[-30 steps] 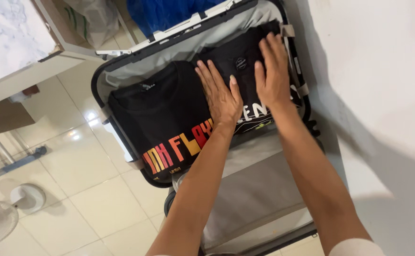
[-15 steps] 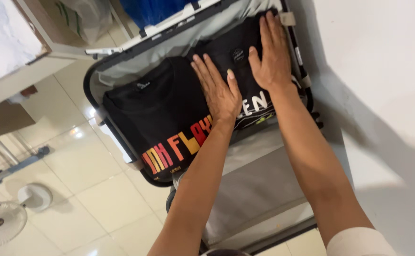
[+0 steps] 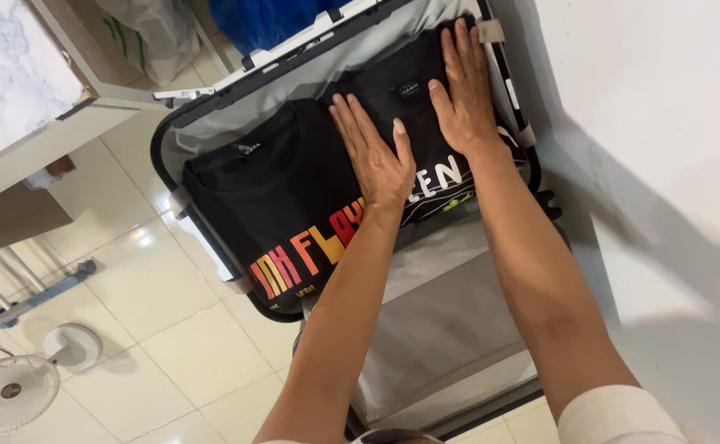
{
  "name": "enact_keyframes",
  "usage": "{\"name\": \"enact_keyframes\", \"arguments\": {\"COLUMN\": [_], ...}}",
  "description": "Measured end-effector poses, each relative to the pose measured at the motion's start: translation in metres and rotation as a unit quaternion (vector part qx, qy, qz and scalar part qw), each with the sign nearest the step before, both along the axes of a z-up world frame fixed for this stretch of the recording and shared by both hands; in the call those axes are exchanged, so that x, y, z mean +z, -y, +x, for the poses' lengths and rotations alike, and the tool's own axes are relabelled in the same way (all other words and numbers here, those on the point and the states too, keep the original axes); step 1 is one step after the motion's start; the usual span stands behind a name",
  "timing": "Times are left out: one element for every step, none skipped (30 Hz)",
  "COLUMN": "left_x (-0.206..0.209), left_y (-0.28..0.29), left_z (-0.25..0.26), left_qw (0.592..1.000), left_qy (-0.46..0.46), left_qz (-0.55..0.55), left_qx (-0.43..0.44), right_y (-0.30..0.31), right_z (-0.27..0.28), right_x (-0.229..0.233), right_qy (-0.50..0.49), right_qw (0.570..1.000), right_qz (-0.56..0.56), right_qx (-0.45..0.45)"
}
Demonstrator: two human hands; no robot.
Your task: The person folds a black t-shirt on a marble-patterned table, smoothing the fabric and aligning the edges. They then place the folded shirt into an open suitcase. The person repeats the process with a second black t-shirt featuring a graphic print.
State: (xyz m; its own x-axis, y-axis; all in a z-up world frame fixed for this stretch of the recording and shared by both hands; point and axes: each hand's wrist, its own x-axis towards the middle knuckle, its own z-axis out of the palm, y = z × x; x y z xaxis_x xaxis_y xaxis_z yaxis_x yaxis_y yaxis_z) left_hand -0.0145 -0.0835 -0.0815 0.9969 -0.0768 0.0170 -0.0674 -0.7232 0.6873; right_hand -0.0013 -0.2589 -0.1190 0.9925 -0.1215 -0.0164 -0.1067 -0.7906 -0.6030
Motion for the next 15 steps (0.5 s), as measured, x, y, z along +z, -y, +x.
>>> {"name": "enact_keyframes", "arguments": {"left_x": [-0.001, -0.001, -0.002, -0.003, -0.003, -0.004, -0.005, -0.005, -0.005, -0.005, -0.005, -0.005, -0.006, -0.006, -0.005], "left_y": [0.000, 0.001, 0.001, 0.003, 0.002, 0.002, 0.003, 0.002, 0.003, 0.002, 0.002, 0.002, 0.002, 0.001, 0.002], "left_z": [0.001, 0.002, 0.003, 0.004, 0.001, -0.001, 0.000, -0.001, 0.001, 0.002, 0.002, 0.001, 0.001, 0.001, 0.003], "left_qw": [1.000, 1.000, 1.000, 1.000, 1.000, 1.000, 0.999, 0.998, 0.999, 0.999, 1.000, 1.000, 0.999, 0.999, 1.000], "left_qy": [0.000, 0.000, 0.003, 0.006, 0.005, -0.009, -0.023, -0.036, -0.031, -0.026, -0.022, -0.024, -0.026, -0.029, -0.022], "left_qz": [-0.007, -0.014, -0.015, -0.016, -0.015, -0.024, -0.033, -0.042, -0.033, -0.024, -0.014, -0.016, -0.017, -0.018, -0.017], "left_qx": [0.000, 0.000, 0.002, 0.004, 0.006, 0.009, 0.012, 0.015, 0.011, 0.007, 0.003, 0.004, 0.004, 0.004, 0.003], "right_y": [0.000, 0.000, 0.000, 0.000, -0.002, -0.002, -0.002, -0.003, -0.003, -0.003, -0.003, -0.003, -0.003, -0.004, -0.006], "right_z": [0.000, 0.001, 0.001, 0.001, -0.002, -0.003, -0.002, -0.003, -0.001, 0.000, -0.001, -0.001, -0.003, -0.004, -0.008], "right_x": [0.000, -0.001, -0.001, -0.002, -0.003, -0.004, -0.005, -0.005, -0.004, -0.002, 0.001, 0.004, 0.008, 0.012, 0.019], "right_qy": [0.009, 0.019, 0.024, 0.029, 0.030, 0.029, 0.030, 0.030, 0.030, 0.029, 0.027, 0.025, 0.022, 0.019, 0.008], "right_qw": [1.000, 1.000, 1.000, 1.000, 0.999, 0.999, 0.999, 0.999, 0.999, 0.999, 1.000, 1.000, 0.999, 0.999, 0.999], "right_qz": [0.001, 0.001, 0.003, 0.004, 0.008, 0.010, 0.012, 0.014, 0.012, 0.010, 0.008, 0.015, 0.022, 0.029, 0.041], "right_qx": [-0.003, -0.006, -0.008, -0.009, -0.011, -0.014, -0.017, -0.020, -0.017, -0.013, -0.010, -0.008, -0.006, -0.005, -0.009]}}
